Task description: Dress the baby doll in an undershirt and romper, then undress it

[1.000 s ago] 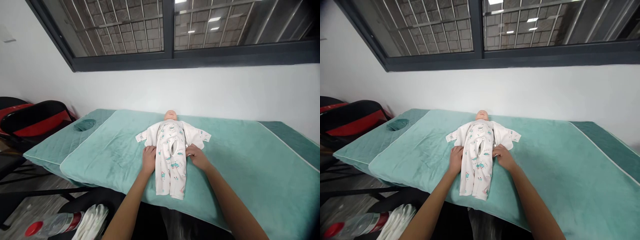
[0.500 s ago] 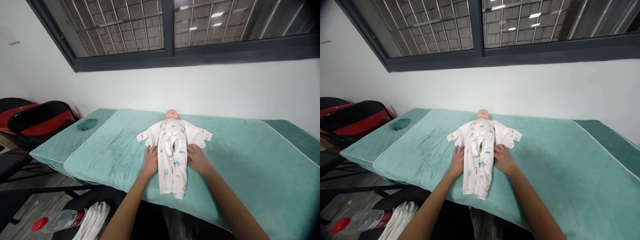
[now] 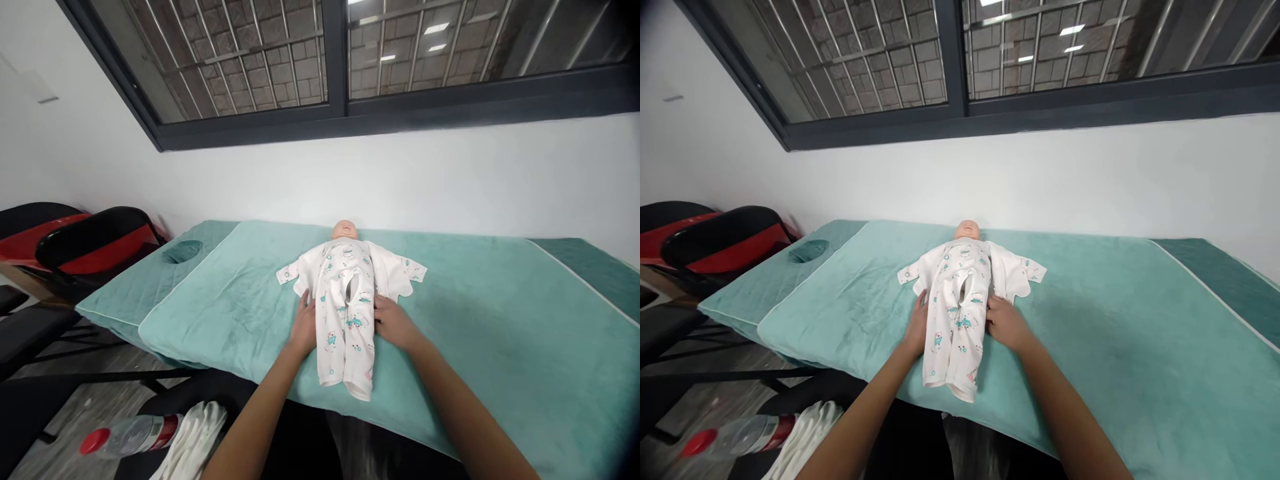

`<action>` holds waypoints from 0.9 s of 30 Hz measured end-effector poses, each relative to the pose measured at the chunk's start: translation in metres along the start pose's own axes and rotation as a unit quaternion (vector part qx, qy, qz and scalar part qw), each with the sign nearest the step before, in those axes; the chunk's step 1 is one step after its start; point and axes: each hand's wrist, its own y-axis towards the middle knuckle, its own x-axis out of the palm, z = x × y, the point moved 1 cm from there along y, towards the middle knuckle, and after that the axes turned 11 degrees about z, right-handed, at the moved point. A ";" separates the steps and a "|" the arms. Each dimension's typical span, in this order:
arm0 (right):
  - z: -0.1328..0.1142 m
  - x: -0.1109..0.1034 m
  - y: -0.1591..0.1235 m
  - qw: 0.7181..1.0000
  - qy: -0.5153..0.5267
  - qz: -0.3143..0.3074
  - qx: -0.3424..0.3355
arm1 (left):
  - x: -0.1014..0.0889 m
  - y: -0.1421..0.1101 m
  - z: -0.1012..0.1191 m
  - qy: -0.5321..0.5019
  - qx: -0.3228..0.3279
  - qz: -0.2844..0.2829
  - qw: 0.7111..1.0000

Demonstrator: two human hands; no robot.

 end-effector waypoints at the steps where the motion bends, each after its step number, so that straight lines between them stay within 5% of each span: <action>1: 0.000 -0.002 -0.002 1.000 0.026 -0.012 0.005 | 0.001 -0.002 -0.002 -0.004 -0.018 0.010 1.000; 5: 0.009 -0.013 -0.011 0.990 0.109 -0.016 0.091 | 0.003 -0.009 -0.013 -0.010 -0.086 0.045 0.995; 7: 0.025 -0.022 -0.015 0.982 0.080 0.066 0.159 | 0.002 -0.008 -0.021 -0.016 -0.129 0.098 0.987; 11: 0.065 -0.031 -0.021 0.936 -0.079 0.216 0.268 | 0.000 0.009 -0.055 -0.005 -0.333 0.203 0.921; 14: 0.079 -0.029 -0.017 0.914 -0.110 0.195 0.337 | 0.002 0.030 -0.082 0.012 -0.405 0.160 0.900; 19: 0.084 -0.035 -0.002 0.893 -0.102 0.126 0.420 | 0.006 0.045 -0.094 0.032 -0.407 0.111 0.906; 23: 0.087 -0.050 0.014 0.903 0.087 0.150 0.392 | 0.006 0.039 -0.087 0.043 -0.395 0.120 0.910; 27: 0.065 -0.056 0.047 0.857 0.317 0.219 0.343 | 0.007 0.035 -0.085 0.049 -0.402 0.142 0.903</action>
